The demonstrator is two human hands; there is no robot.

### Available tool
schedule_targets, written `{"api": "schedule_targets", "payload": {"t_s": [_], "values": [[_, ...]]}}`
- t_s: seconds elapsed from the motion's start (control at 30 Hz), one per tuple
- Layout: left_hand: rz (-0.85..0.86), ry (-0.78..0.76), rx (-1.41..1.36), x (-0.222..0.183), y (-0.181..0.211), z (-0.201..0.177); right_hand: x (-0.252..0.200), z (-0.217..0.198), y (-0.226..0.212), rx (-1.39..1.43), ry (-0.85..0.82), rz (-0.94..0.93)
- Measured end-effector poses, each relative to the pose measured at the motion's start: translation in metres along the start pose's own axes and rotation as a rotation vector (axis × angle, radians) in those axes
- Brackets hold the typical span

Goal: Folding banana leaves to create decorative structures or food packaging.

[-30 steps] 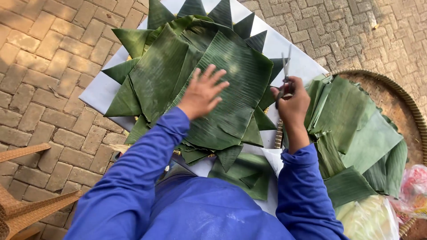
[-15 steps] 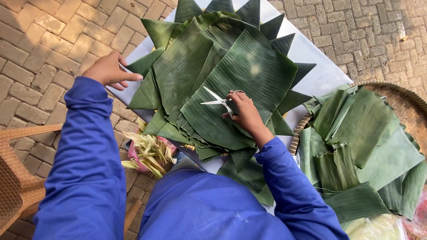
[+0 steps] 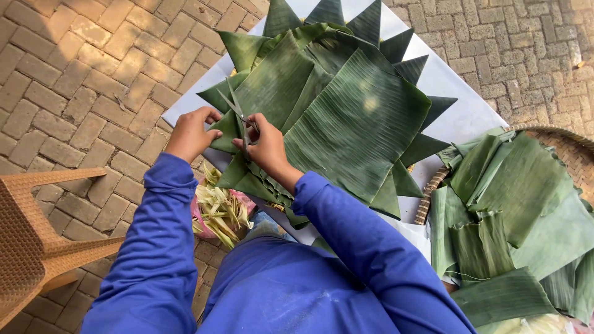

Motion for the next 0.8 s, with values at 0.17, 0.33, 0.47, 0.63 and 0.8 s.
{"api": "schedule_targets", "payload": {"t_s": [0.17,0.33,0.47,0.63,0.8], "values": [[-0.049,-0.217,0.03,0.024,-0.003,0.009,0.012,0.015,0.027,0.005,0.123,-0.014],[0.027,-0.232,0.086,0.034,-0.008,0.027,0.011,0.017,0.03,0.159,0.05,-0.025],[-0.098,-0.236,0.101,0.028,-0.004,0.014,0.012,0.036,0.056,0.351,-0.071,0.033],[-0.142,0.022,0.007,-0.004,-0.009,-0.037,0.011,0.033,0.052,0.362,-0.115,-0.02],[-0.7,-0.392,-0.259,-0.079,-0.027,-0.01,0.009,0.002,0.042,0.458,-0.091,-0.04]]}}
Point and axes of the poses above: each hand's wrist, its own x-axis towards the middle knuckle, its own z-axis out of the palm, y = z × x, the point moved 6 cm from there along x, towards the middle knuckle, and after that the axes turned 9 degrees about -z, right-handed, at the moved point
